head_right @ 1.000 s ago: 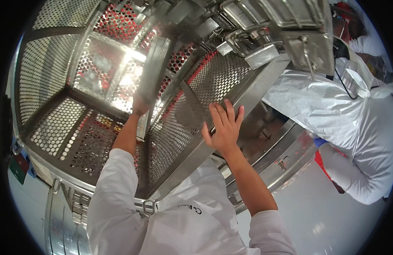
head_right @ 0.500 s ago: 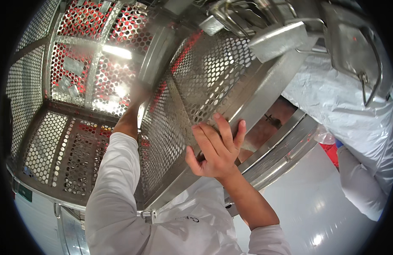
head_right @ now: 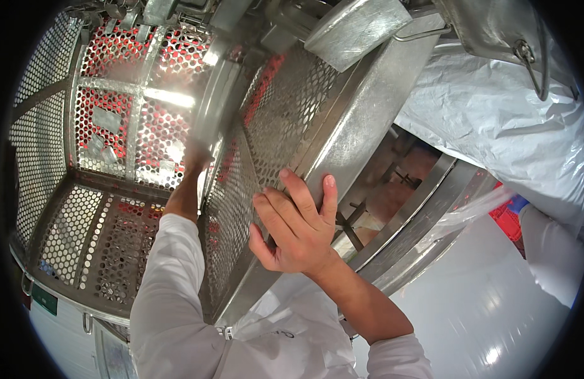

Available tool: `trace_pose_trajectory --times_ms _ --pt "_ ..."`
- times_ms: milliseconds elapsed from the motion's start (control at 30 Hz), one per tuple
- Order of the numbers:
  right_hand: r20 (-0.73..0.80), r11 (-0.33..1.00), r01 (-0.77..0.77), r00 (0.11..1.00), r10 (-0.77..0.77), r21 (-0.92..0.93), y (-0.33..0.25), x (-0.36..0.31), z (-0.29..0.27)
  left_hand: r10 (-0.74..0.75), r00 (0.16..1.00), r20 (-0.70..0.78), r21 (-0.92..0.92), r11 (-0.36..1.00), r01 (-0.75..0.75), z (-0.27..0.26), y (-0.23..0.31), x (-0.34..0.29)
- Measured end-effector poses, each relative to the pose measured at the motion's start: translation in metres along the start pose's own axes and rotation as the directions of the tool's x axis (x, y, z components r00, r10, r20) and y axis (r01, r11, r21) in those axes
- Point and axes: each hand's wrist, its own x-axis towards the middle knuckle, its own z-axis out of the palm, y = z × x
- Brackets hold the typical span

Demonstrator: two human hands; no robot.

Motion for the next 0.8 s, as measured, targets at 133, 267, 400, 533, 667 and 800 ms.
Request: trace_pose_trajectory --times_ms 133,267,400,533,667,800 --pt "0.009 1.000 -0.004 1.000 0.004 0.005 0.000 -0.001 0.002 -0.015 0.993 0.117 -0.032 0.999 0.019 -0.020 -0.004 -0.042" --pt "0.005 0.999 -0.029 1.000 0.029 -0.015 -0.003 0.000 0.000 0.009 1.000 0.026 -0.052 0.999 -0.007 -0.010 -0.010 -0.055" --pt "0.014 1.000 -0.028 1.000 0.028 0.002 -0.004 0.003 0.000 0.167 0.982 -0.086 -0.087 0.981 -0.174 0.000 0.008 -0.037" --pt "-0.028 0.999 -0.044 0.999 0.044 0.020 0.001 -0.003 0.003 0.211 0.976 -0.059 -0.080 0.973 -0.215 -0.011 0.039 -0.017" --pt "-0.097 0.996 -0.033 0.994 0.041 0.080 0.001 -0.003 -0.001 0.308 0.951 0.018 -0.135 0.943 -0.303 -0.009 0.026 0.004" --pt "-0.152 0.963 0.114 0.985 -0.078 0.245 0.009 -0.005 -0.006 0.500 0.866 -0.014 -0.212 0.845 -0.491 -0.011 -0.026 0.010"
